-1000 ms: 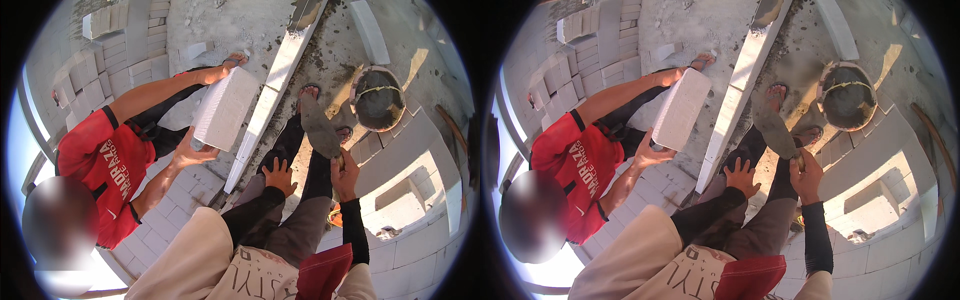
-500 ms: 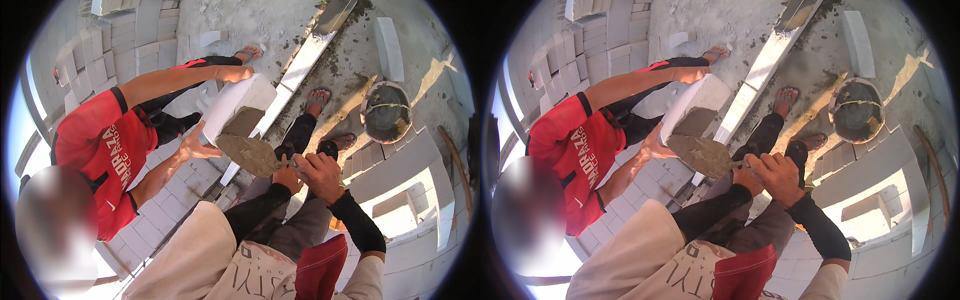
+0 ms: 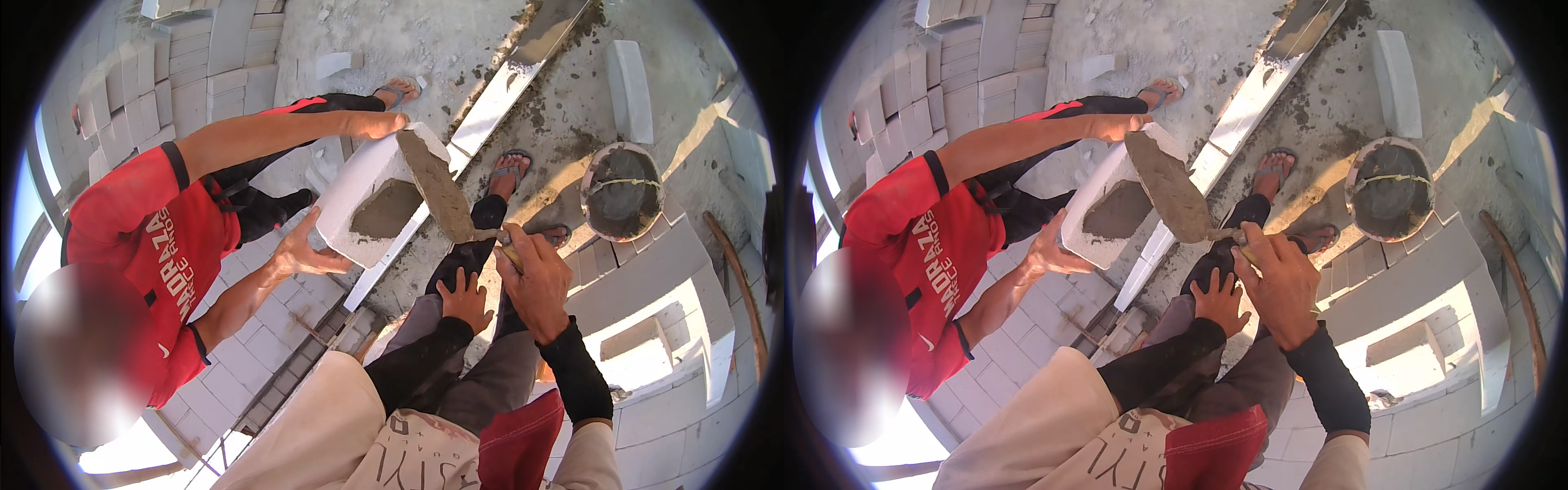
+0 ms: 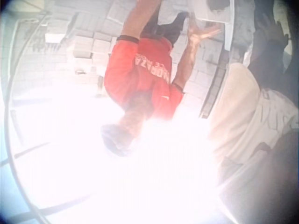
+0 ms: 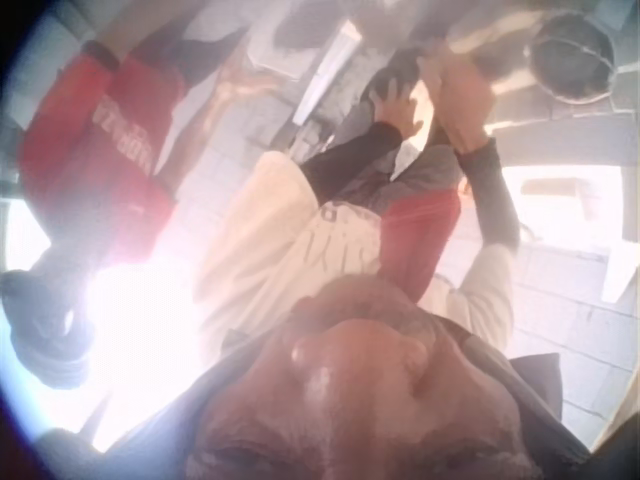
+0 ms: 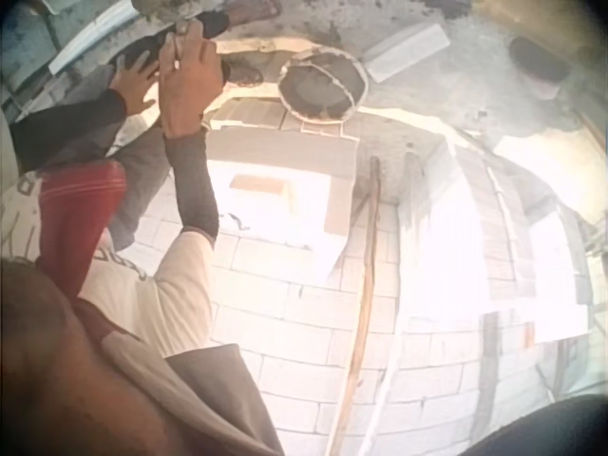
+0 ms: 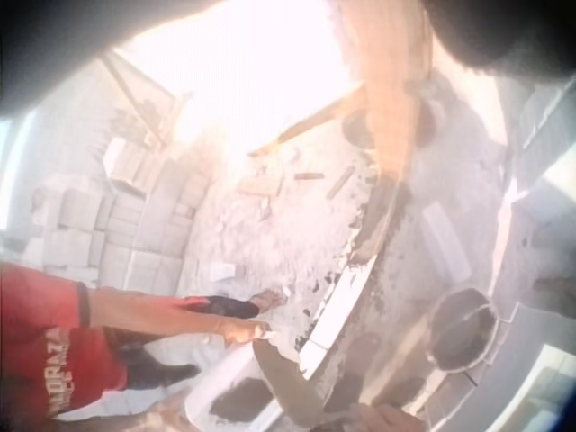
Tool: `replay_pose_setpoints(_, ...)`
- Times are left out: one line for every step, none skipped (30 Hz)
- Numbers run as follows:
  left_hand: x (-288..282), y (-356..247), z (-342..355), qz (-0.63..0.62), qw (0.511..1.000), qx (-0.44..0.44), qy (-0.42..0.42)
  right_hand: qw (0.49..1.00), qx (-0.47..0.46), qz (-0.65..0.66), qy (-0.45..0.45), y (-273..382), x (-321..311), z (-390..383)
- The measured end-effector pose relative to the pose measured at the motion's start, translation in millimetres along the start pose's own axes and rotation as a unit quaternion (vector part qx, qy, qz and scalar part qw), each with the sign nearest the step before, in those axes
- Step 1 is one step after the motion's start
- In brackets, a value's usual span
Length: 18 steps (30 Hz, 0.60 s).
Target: The person applies cement to the floor and white rectangular tiles using a trowel, then places and taps the tiles into position with a hammer. Another person assists by handing over tiles and holding a guide string. The process repeats along a curved section of the floor.
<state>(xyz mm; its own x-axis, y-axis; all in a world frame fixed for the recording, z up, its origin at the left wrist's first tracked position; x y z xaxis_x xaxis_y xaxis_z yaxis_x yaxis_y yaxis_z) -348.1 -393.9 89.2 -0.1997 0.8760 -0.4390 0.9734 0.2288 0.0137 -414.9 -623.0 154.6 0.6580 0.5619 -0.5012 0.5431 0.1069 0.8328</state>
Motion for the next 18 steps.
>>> replay_pose_setpoints(0, -1, -2, 0.001, 1.000, 0.001, -0.002, 1.000, -0.024, -0.018, 0.009, 4, -2, -3)
replay_pose_setpoints(0, -1, -2, 0.003, 1.000, 0.001, -0.004, 0.998, -0.047, -0.036, 0.019, 9, -3, -7)
replay_pose_setpoints(-2, 1, -3, 0.006, 1.000, -0.001, -0.007, 0.996, -0.073, -0.051, 0.027, 14, -4, -10)
replay_pose_setpoints(2, 0, -4, 0.000, 1.000, -0.006, -0.021, 0.994, -0.079, -0.056, 0.039, 18, -5, -13)
replay_pose_setpoints(7, -2, -2, -0.006, 0.999, -0.011, -0.035, 0.993, -0.086, -0.061, 0.052, 22, -7, -18)
replay_pose_setpoints(8, -2, -1, -0.009, 0.999, -0.018, -0.048, 0.992, -0.093, -0.064, 0.064, 27, -6, -22)
replay_pose_setpoints(4, -3, 1, -0.032, 0.999, -0.031, -0.021, 0.989, -0.095, -0.081, 0.085, 29, -5, -27)
replay_pose_setpoints(11, -2, 3, -0.053, 0.997, -0.025, -0.043, 0.989, -0.103, -0.075, 0.078, 36, -5, -29)
replay_pose_setpoints(31, 2, 3, -0.076, 0.995, -0.025, -0.064, 0.989, -0.114, -0.064, 0.076, 47, -4, -30)
replay_pose_setpoints(60, 1, 4, -0.099, 0.991, -0.026, -0.084, 0.988, -0.125, -0.053, 0.075, 55, -2, -33)
replay_pose_setpoints(60, -1, 6, -0.096, 0.993, -0.022, -0.070, 0.985, -0.133, -0.067, 0.090, 50, 4, -41)
replay_pose_setpoints(47, -1, 6, -0.081, 0.995, -0.021, -0.052, 0.984, -0.135, -0.064, 0.098, 51, 8, -46)
replay_pose_setpoints(35, -1, 4, -0.066, 0.997, -0.018, -0.038, 0.983, -0.136, -0.061, 0.104, 55, 11, -50)
replay_pose_setpoints(27, -2, 2, -0.060, 0.998, -0.016, -0.029, 0.983, -0.137, -0.058, 0.110, 56, 14, -54)
replay_pose_setpoints(24, -1, 2, -0.057, 0.998, -0.019, -0.021, 0.982, -0.143, -0.044, 0.114, 55, 18, -59)
replay_pose_setpoints(22, -1, 1, -0.056, 0.998, -0.022, -0.017, 0.982, -0.148, -0.030, 0.118, 53, 22, -63)
replay_pose_setpoints(21, -1, 2, -0.057, 0.998, -0.024, -0.014, 0.981, -0.152, -0.016, 0.122, 51, 25, -65)
replay_pose_setpoints(22, -1, 2, -0.063, 0.998, -0.024, -0.012, 0.980, -0.145, 0.007, 0.136, 49, 26, -65)
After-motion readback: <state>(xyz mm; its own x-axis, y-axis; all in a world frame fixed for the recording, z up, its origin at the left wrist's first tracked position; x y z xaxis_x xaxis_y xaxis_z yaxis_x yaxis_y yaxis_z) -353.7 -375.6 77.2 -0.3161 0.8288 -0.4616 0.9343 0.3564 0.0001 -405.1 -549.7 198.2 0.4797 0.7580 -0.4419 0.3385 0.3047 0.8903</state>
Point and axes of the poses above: each hand's wrist, its own z-axis towards the middle knuckle, its own x-axis out of the palm, y = z × x, the point moved 3 cm from there along z, towards the middle knuckle, and after that the axes turned 3 degrees about z, right-handed, at the moved point
